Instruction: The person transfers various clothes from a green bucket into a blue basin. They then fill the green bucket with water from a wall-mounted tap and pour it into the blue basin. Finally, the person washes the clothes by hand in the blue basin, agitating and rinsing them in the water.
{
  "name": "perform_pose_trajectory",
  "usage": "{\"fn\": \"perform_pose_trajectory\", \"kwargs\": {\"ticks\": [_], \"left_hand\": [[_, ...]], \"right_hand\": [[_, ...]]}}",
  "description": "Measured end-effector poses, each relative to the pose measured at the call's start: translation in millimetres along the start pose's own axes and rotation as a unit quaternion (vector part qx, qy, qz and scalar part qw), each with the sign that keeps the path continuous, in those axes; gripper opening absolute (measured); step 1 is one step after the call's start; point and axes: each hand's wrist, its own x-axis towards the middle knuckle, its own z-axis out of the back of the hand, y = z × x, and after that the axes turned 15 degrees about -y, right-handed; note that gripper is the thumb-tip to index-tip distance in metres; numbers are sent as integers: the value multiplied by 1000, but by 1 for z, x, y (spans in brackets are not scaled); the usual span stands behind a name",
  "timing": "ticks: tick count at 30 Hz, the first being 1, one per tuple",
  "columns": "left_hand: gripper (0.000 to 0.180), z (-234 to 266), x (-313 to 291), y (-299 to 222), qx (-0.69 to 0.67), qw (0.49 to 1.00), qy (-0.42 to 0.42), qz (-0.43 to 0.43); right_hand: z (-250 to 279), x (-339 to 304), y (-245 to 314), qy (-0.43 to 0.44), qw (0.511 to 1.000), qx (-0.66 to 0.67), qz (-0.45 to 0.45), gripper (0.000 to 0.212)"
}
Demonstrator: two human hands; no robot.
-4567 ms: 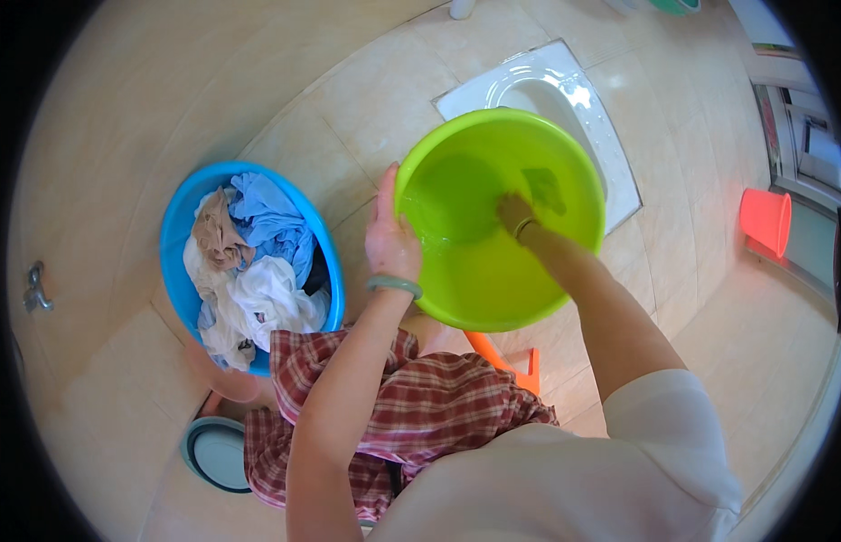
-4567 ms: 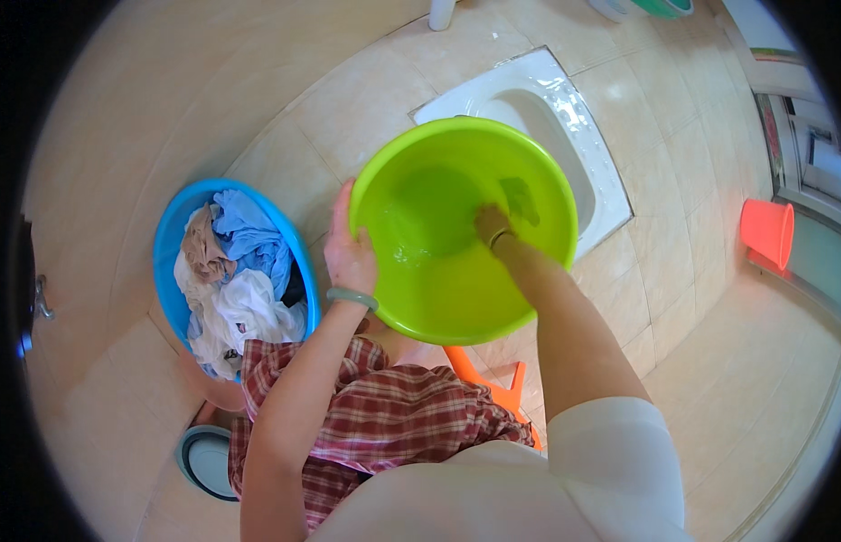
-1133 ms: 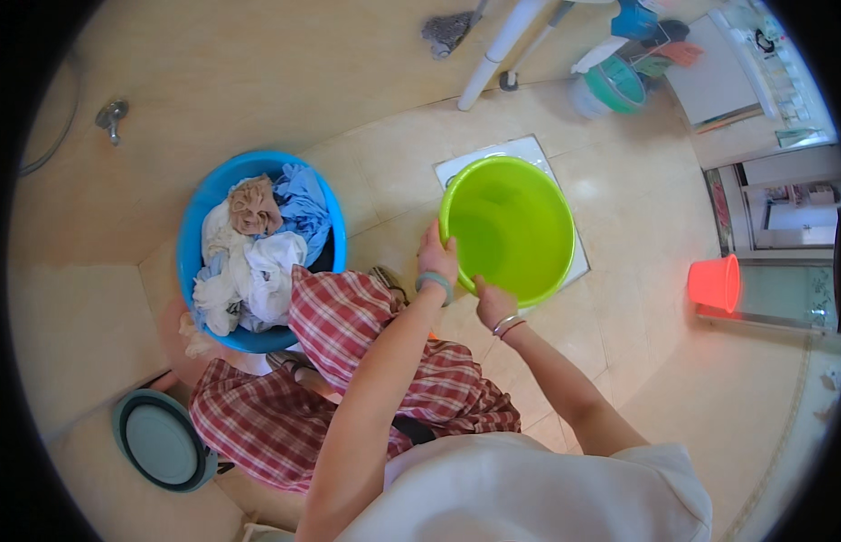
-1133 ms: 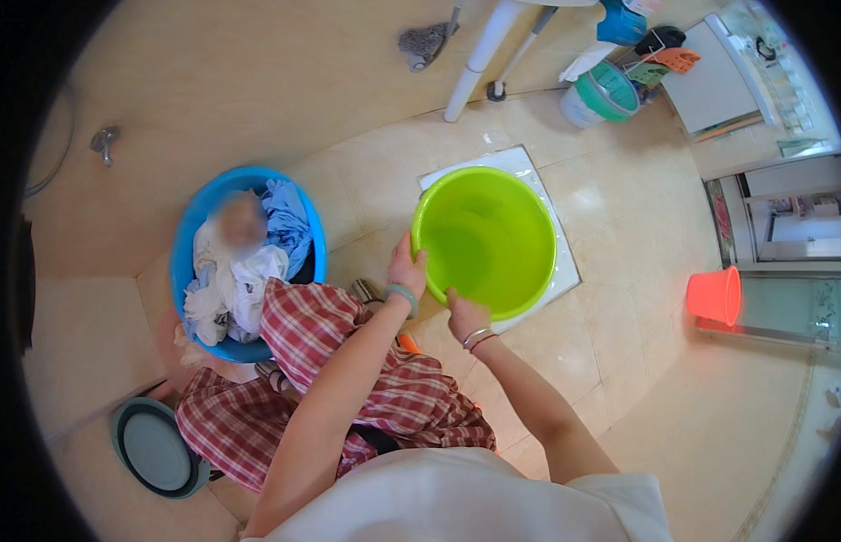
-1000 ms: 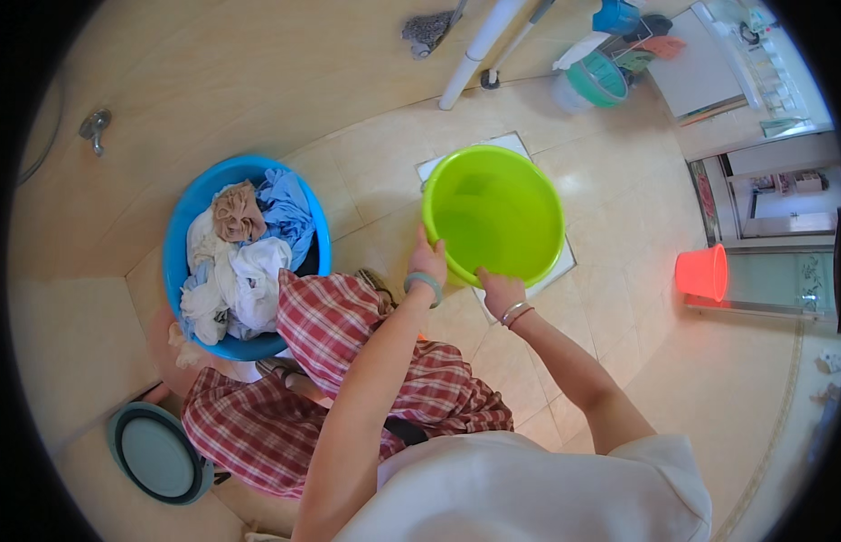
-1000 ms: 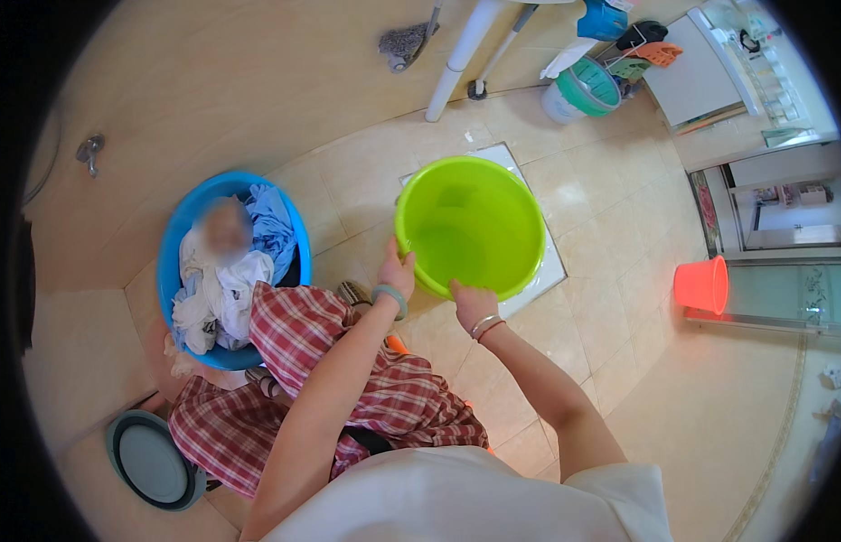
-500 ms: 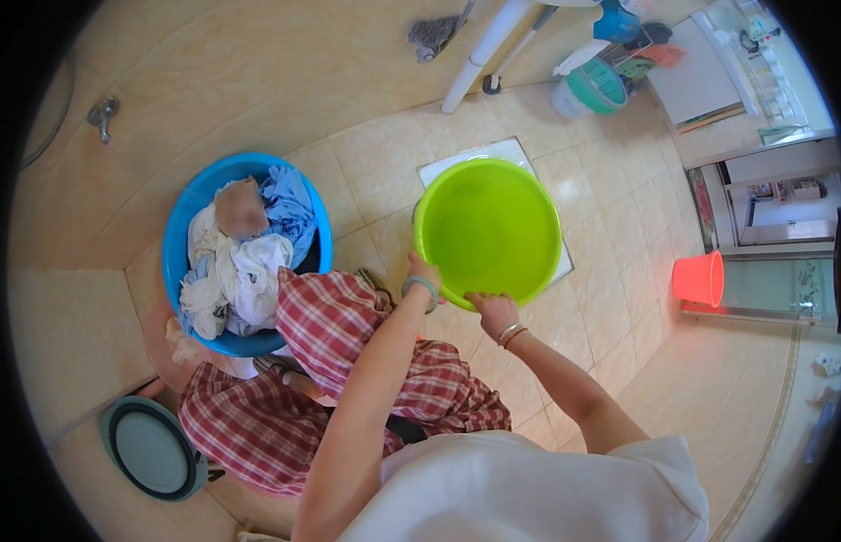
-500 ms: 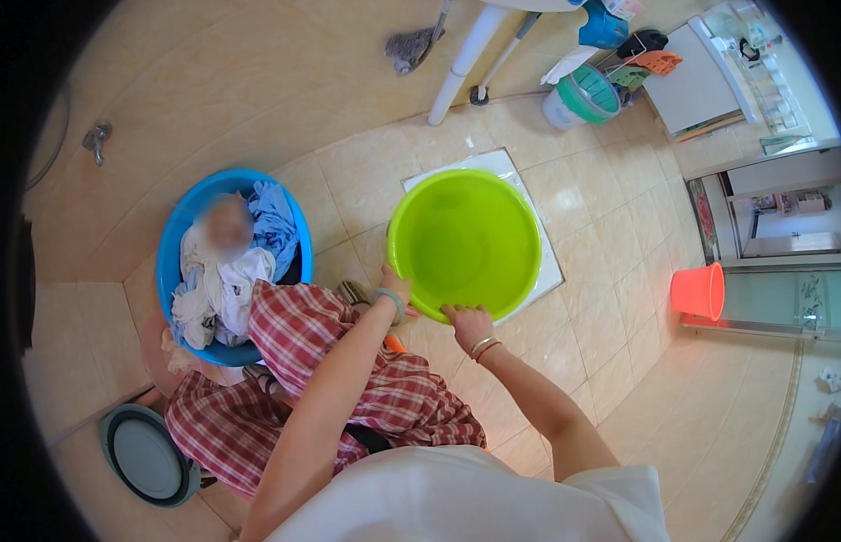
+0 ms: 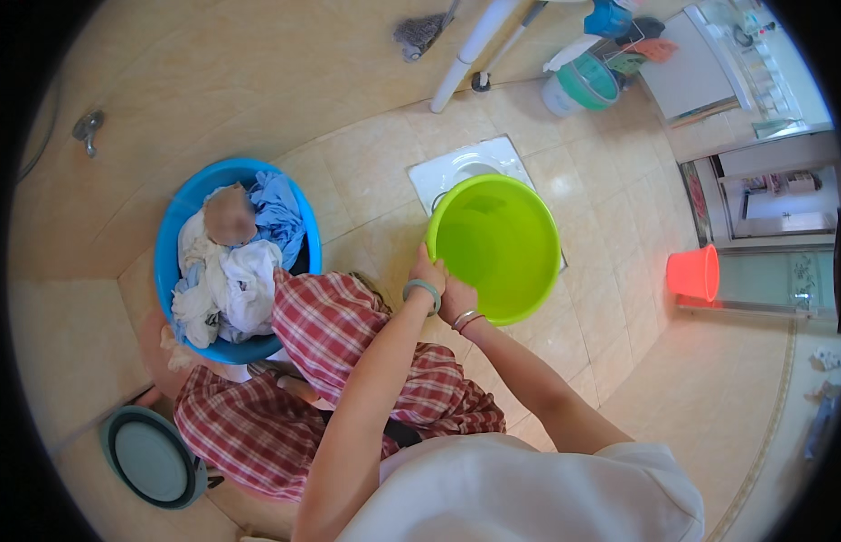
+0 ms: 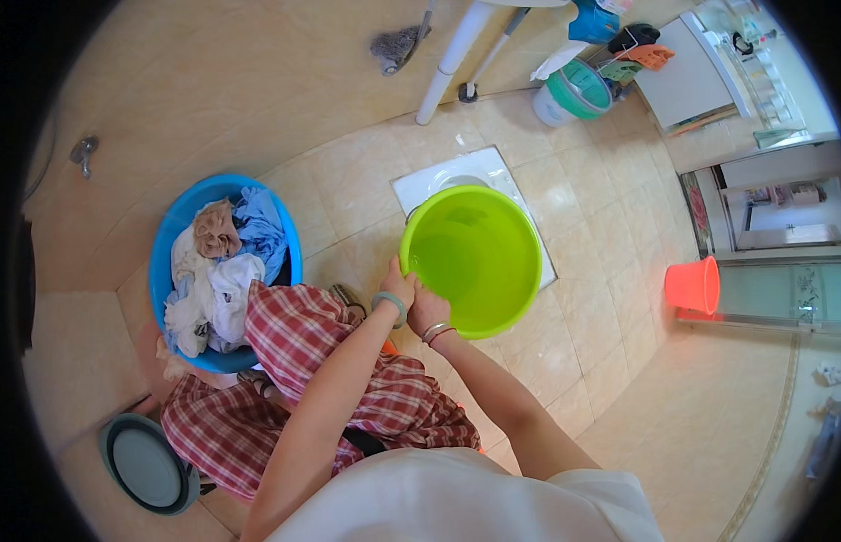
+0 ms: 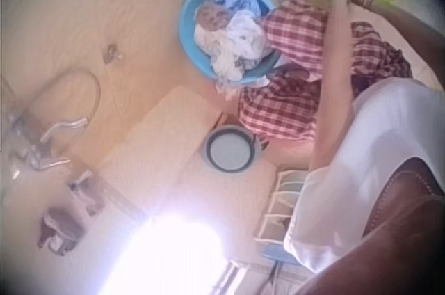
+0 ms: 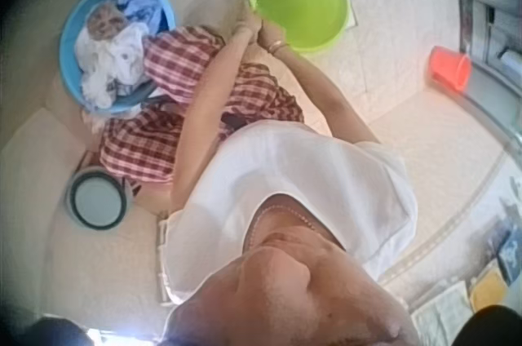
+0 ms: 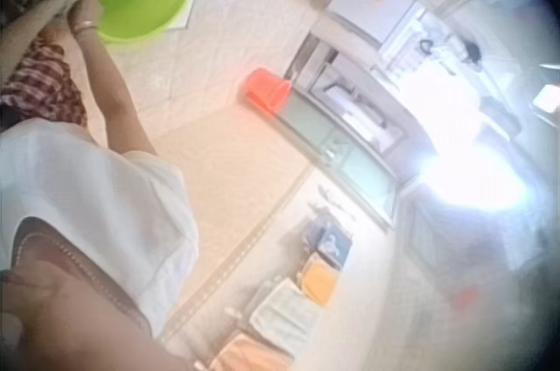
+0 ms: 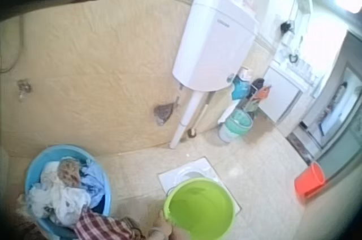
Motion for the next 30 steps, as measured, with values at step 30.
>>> {"fn": "perform_pose_trajectory", "kwargs": {"ticks": [30], "left_hand": [[43,26,13,-7,114,952,-192,-210]], "right_hand": [[-181,47,-149,249,941,30,-227,75]]}}
